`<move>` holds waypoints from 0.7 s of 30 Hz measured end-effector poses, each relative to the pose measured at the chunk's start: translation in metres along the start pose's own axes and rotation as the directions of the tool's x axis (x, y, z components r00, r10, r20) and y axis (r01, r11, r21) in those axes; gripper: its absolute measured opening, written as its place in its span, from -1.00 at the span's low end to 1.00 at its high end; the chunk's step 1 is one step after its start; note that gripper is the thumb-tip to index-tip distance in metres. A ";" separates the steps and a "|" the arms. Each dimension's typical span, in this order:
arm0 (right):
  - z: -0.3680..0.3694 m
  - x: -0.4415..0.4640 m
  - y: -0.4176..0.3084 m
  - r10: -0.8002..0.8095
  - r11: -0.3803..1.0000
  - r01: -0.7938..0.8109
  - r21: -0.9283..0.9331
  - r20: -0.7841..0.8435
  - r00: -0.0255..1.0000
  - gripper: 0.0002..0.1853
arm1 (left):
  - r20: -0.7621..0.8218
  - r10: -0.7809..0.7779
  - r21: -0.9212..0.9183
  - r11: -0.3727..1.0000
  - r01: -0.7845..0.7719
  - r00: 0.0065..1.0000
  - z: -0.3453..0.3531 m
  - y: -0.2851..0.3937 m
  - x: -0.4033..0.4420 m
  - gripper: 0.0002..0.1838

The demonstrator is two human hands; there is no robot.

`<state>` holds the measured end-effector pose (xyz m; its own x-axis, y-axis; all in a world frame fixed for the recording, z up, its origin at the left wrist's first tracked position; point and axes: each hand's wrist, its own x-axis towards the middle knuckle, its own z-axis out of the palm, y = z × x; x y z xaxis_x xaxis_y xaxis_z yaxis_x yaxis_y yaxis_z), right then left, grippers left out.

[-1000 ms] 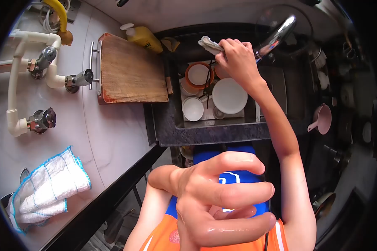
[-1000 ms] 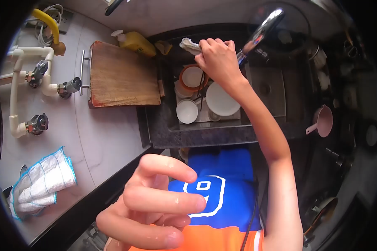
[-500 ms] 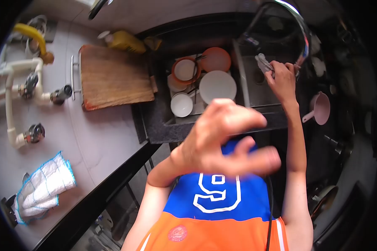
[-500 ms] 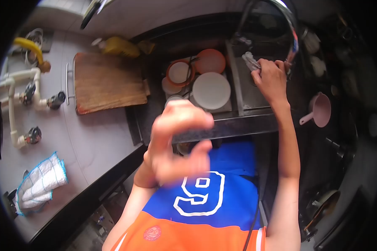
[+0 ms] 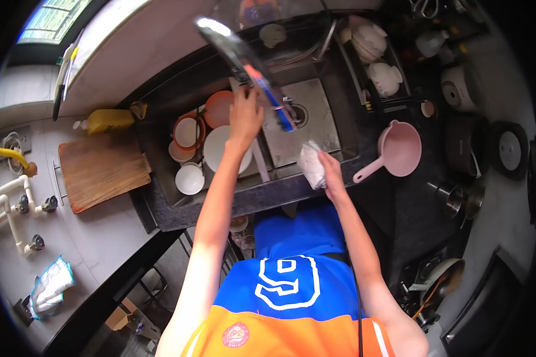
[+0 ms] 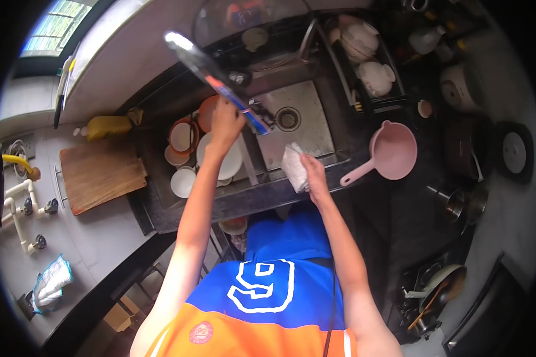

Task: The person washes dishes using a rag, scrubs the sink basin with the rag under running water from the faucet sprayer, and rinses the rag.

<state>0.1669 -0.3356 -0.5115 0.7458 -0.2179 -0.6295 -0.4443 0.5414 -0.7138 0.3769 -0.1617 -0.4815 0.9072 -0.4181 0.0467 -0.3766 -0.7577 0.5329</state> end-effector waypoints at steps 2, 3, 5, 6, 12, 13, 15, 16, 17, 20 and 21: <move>-0.031 0.027 0.018 -0.077 0.951 0.037 -0.307 -0.117 0.990 -0.40 | -0.048 -0.009 0.014 1.000 0.010 0.999 0.015 -0.003 0.006 -0.56; -0.047 0.033 0.019 -0.065 0.950 0.028 -0.312 -0.108 0.992 -0.40 | -0.149 0.020 -0.077 0.997 -0.032 0.989 0.019 0.001 0.007 -0.57; -0.072 0.038 0.020 -0.329 0.801 0.155 -0.578 -0.209 0.921 -0.52 | -0.152 0.039 -0.026 0.999 -0.043 0.988 0.019 0.008 -0.001 -0.55; -0.077 0.033 0.006 -0.310 0.796 0.111 -0.594 -0.243 0.919 -0.40 | -0.152 0.076 0.020 0.997 -0.074 0.985 0.018 0.008 -0.003 -0.53; -0.147 0.017 -0.032 -0.274 0.865 0.076 -0.497 -0.339 0.900 -0.49 | -0.216 0.121 0.087 0.991 -0.105 0.969 0.027 0.005 -0.003 -0.44; -0.180 0.023 -0.020 -0.320 0.856 0.087 -0.509 -0.390 0.863 -0.48 | -0.217 0.124 0.090 0.990 -0.107 0.968 0.024 0.010 -0.001 -0.41; -0.203 0.008 -0.047 -0.183 0.970 0.092 -0.224 -0.430 0.884 -0.54 | -0.227 0.124 0.094 0.990 -0.105 0.966 0.025 0.011 0.001 -0.38; -0.217 0.006 -0.054 -0.168 0.983 0.117 -0.140 -0.443 0.881 -0.59 | -0.204 0.077 0.050 0.996 -0.068 0.976 0.027 0.010 -0.001 -0.34; -0.213 -0.002 -0.073 -0.146 0.989 0.121 -0.084 -0.435 0.888 -0.59 | -0.175 0.025 0.004 1.000 -0.025 0.984 0.031 0.009 0.000 -0.31; -0.193 -0.009 -0.105 -0.100 0.995 0.098 -0.020 -0.323 0.941 -0.53 | -0.183 -0.042 -0.068 0.997 0.030 0.982 0.039 0.006 -0.002 -0.24; -0.187 -0.005 -0.107 -0.079 0.997 0.079 -0.011 -0.219 0.973 -0.48 | -0.251 0.063 0.061 0.997 -0.049 0.966 0.041 0.005 -0.002 -0.24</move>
<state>0.1175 -0.5440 -0.4893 0.6520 -0.4322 -0.6229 -0.3895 0.5139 -0.7643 0.3655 -0.1851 -0.5136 0.8998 -0.3255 0.2905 -0.4311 -0.7656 0.4774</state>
